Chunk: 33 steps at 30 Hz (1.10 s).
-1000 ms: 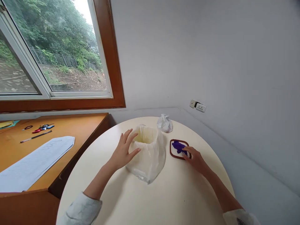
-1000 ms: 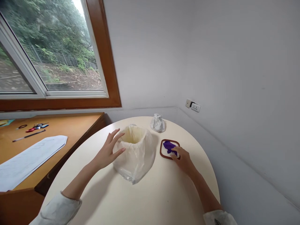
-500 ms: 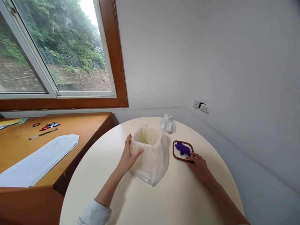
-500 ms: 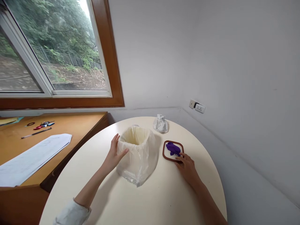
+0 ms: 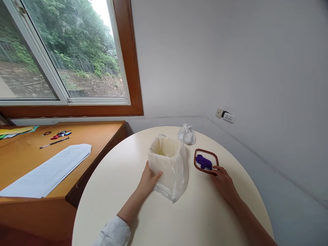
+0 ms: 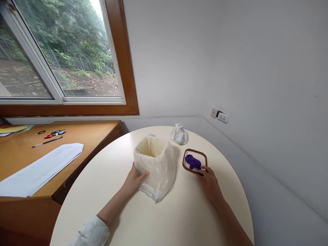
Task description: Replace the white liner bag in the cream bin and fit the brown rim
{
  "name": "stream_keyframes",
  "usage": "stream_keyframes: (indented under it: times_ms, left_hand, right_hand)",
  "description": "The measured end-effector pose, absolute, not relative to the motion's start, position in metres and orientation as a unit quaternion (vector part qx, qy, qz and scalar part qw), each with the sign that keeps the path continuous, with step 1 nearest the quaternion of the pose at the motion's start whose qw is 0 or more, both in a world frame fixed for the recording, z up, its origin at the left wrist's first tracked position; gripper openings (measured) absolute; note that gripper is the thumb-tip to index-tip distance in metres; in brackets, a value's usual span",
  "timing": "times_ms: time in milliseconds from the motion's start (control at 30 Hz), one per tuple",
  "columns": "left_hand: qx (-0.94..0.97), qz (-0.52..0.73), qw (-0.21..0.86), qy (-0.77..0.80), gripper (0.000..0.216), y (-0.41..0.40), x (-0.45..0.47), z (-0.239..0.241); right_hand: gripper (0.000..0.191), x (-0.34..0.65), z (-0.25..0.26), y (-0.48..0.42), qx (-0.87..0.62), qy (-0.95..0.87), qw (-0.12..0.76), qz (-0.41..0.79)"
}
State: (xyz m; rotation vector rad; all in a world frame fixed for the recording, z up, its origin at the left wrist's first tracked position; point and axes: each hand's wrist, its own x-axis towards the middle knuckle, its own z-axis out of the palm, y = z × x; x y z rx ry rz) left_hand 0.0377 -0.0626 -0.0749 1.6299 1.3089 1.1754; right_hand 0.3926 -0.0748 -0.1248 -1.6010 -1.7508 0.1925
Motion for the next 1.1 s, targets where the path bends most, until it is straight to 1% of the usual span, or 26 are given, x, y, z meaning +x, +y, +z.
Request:
stream_keyframes:
  times_ms: [200,433,667,800,900,1000,1100]
  left_hand:
    - [0.638,0.465,0.35,0.504,0.066,-0.059,0.037,-0.082]
    - [0.636,0.456,0.32,0.534,0.064,-0.058,0.034,-0.088]
    - [0.637,0.502,0.304,0.5,0.071,-0.062,0.032,-0.072]
    - [0.634,0.531,0.272,0.492,0.061,-0.062,0.028,-0.069]
    - [0.629,0.556,0.183,0.512,0.044,-0.063,0.025,-0.061]
    - [0.633,0.539,0.1,0.546,0.033,-0.064,0.022,-0.041]
    - [0.669,0.503,0.08,0.542,0.029,-0.067,0.022,-0.014]
  right_hand:
    - [0.028,0.39,-0.121,-0.077,-0.625,-0.661,0.414,0.039]
    - [0.03,0.388,-0.12,-0.078,-0.644,-0.647,0.404,0.063]
    - [0.029,0.392,-0.127,-0.074,-0.648,-0.649,0.394,0.062]
    - [0.029,0.393,-0.127,-0.073,-0.643,-0.654,0.393,0.061]
    - [0.029,0.392,-0.126,-0.073,-0.642,-0.655,0.392,0.063]
    - [0.029,0.393,-0.128,-0.071,-0.644,-0.657,0.387,0.059]
    - [0.029,0.394,-0.13,-0.07,-0.64,-0.663,0.383,0.058]
